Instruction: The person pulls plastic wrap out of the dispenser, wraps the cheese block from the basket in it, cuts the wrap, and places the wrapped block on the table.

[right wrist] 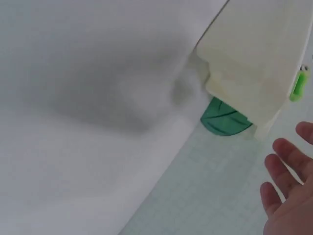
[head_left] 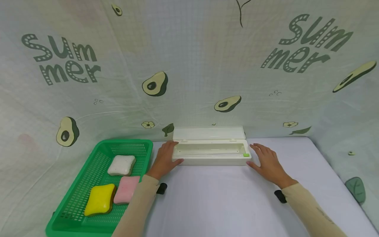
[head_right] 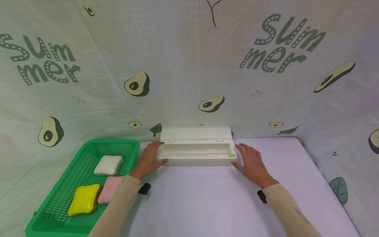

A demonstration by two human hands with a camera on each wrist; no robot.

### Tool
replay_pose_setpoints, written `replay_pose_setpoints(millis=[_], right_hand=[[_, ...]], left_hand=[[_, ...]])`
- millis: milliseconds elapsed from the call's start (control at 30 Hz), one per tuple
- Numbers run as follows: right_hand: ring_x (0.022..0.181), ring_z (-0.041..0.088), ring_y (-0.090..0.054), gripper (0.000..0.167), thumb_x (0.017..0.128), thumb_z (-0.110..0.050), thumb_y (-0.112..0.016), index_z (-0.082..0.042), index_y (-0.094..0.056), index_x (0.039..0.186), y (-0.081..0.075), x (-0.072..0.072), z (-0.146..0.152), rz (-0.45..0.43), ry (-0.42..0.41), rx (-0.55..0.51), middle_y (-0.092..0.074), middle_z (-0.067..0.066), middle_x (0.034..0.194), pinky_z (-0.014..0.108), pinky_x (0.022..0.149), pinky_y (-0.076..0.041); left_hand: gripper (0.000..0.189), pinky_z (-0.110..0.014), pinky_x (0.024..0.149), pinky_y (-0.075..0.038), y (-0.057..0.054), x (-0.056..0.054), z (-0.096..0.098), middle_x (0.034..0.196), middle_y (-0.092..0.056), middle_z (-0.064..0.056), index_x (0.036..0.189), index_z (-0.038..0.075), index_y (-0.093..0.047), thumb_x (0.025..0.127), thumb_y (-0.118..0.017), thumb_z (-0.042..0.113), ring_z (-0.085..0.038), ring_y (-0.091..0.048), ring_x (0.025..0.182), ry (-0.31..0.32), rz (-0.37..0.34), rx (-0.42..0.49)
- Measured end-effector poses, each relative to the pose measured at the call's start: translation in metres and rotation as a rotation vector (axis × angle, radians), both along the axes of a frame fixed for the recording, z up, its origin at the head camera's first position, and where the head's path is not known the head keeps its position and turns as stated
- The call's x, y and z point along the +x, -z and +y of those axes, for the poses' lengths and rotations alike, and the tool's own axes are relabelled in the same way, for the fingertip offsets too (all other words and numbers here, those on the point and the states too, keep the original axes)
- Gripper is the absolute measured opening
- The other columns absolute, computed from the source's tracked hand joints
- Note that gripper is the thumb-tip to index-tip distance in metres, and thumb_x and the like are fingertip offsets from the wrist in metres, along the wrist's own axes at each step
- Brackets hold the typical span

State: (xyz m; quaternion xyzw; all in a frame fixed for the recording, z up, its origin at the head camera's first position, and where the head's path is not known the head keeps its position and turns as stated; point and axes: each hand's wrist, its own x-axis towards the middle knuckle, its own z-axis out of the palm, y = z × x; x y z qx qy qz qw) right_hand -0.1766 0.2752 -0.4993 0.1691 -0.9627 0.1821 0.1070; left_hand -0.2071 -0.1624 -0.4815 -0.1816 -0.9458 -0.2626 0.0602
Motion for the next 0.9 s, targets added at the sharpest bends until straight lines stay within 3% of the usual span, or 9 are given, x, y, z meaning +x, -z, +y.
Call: replay_pose_setpoints(millis=[167,333,600,900], right_hand=[[0.135,0.049,-0.047,0.068,0.095,-0.024,-0.08,0.005,-0.05,0.149,-0.005,-0.007,-0.021,0.039,-0.094,-0.007,-0.054,0.027,0.147,0.069,0.109,-0.033],[0.134,0.047,-0.051,0.063,0.097,-0.026,-0.078,0.004,-0.054,0.147,-0.009,-0.013,-0.038,0.005,-0.143,0.015,-0.059,0.025,0.144,0.066,0.111,-0.033],[0.119,0.039,-0.063,0.038,0.1,-0.023,-0.074,0.001,-0.07,0.129,-0.012,-0.017,-0.052,-0.063,-0.167,0.039,-0.074,0.014,0.123,0.061,0.11,-0.034],[0.1,0.031,-0.071,0.011,0.097,-0.01,-0.075,-0.005,-0.078,0.107,-0.015,-0.023,-0.056,-0.008,-0.145,-0.027,-0.078,0.007,0.102,0.06,0.104,-0.041]], left_hand=[[0.055,-0.056,0.118,-0.035,-0.001,-0.003,0.007,0.142,-0.062,-0.017,0.143,0.001,-0.059,0.098,-0.078,0.026,-0.038,-0.05,0.137,0.072,-0.025,-0.051],[0.045,-0.058,0.119,-0.032,0.004,-0.004,0.013,0.139,-0.067,-0.015,0.141,0.003,-0.063,0.103,-0.071,0.026,-0.036,-0.052,0.136,0.091,-0.068,-0.118],[0.027,-0.059,0.116,-0.029,0.005,-0.005,0.017,0.123,-0.075,-0.01,0.129,0.006,-0.072,0.106,-0.066,0.019,-0.034,-0.055,0.13,0.087,-0.099,-0.114],[0.01,-0.056,0.111,-0.033,0.005,-0.007,0.019,0.107,-0.078,-0.006,0.109,0.009,-0.077,0.102,-0.072,0.013,-0.028,-0.062,0.113,0.024,-0.037,-0.074]])
